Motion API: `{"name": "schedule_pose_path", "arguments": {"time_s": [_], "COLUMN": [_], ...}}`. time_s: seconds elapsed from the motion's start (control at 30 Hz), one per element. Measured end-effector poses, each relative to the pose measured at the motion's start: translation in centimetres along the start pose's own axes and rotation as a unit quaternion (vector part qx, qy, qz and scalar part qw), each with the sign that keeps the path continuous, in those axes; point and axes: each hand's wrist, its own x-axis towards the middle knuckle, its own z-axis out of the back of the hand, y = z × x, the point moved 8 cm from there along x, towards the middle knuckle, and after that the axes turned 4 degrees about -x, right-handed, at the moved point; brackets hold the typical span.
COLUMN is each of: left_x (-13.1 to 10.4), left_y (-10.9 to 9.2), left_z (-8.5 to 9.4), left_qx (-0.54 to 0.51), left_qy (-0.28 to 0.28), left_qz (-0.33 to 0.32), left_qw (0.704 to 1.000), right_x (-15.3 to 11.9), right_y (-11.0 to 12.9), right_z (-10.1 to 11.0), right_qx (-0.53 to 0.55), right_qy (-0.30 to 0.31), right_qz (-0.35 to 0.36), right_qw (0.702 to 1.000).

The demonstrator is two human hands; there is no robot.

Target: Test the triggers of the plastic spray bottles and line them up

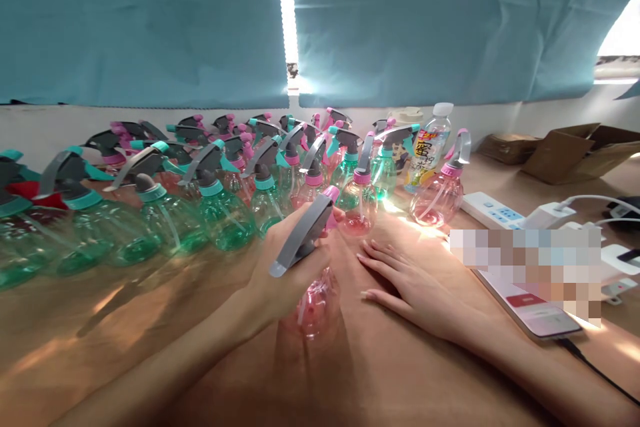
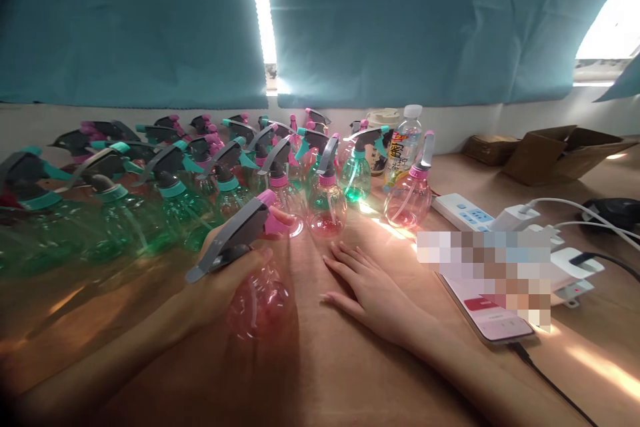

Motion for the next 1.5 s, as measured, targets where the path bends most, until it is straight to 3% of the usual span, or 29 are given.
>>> {"name": "schedule_pose_path", "arguments": {"time_s": [1.03,1.5], "left_x": [0.07,0.21], "left_y": [-0.14,-0.53], "left_z": [-0.3,-0.32], "left_qx": [-0.008,0.001], "left_qy": [0.006,0.015], "left_qz": [-0.004,-0.028], "left_qw": [1.0,0.999], "right_x": [-0.12,-0.05], "right_y": [-0.06,0.02], "right_z": [0.02,-0.02], "right_qx": [0.004,-0.01], "right_qy": [-0.011,0.023], "right_qz": [0.01,0.003], "right_qw": [1.0,1.0]}}
